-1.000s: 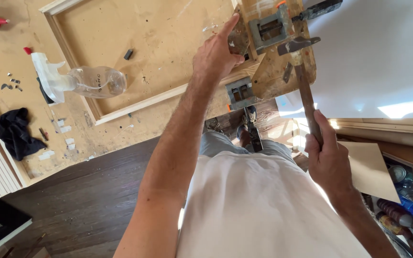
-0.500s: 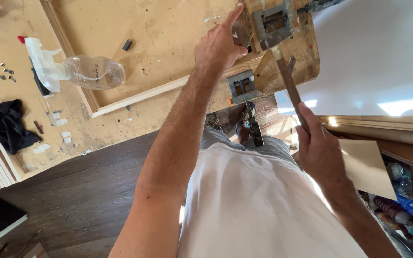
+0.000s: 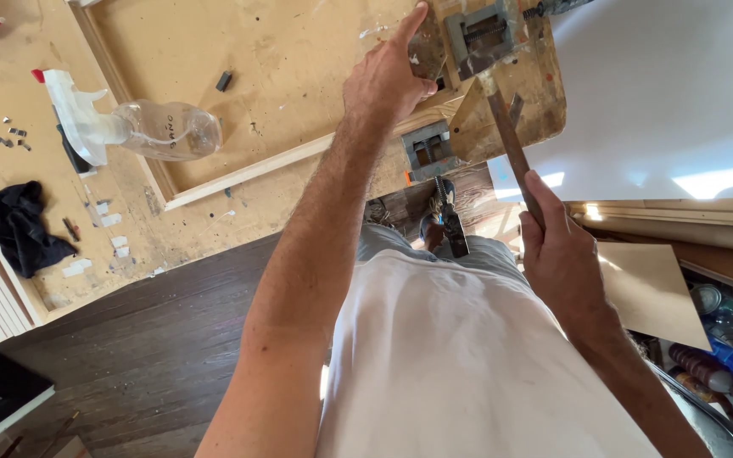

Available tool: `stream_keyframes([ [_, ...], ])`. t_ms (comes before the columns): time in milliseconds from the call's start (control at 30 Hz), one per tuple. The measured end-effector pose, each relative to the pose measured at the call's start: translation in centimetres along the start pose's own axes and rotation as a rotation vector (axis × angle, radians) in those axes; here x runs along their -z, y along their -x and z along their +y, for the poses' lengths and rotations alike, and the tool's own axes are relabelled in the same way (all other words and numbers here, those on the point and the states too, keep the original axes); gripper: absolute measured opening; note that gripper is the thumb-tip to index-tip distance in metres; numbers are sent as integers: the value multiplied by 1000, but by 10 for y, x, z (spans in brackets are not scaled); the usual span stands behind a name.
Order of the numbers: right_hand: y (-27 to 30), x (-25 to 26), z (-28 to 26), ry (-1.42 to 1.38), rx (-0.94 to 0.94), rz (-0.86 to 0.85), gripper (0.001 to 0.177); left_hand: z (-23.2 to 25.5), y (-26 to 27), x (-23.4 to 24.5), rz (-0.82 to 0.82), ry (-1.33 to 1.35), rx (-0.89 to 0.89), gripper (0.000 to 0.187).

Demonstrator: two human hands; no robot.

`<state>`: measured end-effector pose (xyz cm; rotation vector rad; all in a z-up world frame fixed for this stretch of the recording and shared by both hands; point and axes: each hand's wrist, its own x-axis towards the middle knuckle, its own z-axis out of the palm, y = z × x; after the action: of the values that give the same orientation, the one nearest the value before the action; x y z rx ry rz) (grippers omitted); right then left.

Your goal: Assembling a wooden frame by gluing, clamping, and hammering the joints together at a workbench.

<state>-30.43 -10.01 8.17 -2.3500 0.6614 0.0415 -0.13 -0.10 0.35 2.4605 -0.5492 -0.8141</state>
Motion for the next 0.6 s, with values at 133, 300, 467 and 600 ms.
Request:
stream_keyframes([
  [133, 0, -3, 7, 62, -65, -67, 53, 2, 2, 3, -22, -2, 23, 108],
  [300, 13, 4, 9, 33, 188, 137, 47, 9, 9, 12, -50, -36, 69, 106],
  [467, -5, -16, 11, 102, -75, -164, 56, 3, 6, 6, -33, -10, 23, 107],
  [600, -7, -3, -4, 75, -141, -166, 53, 2, 6, 4, -28, 4, 31, 106],
])
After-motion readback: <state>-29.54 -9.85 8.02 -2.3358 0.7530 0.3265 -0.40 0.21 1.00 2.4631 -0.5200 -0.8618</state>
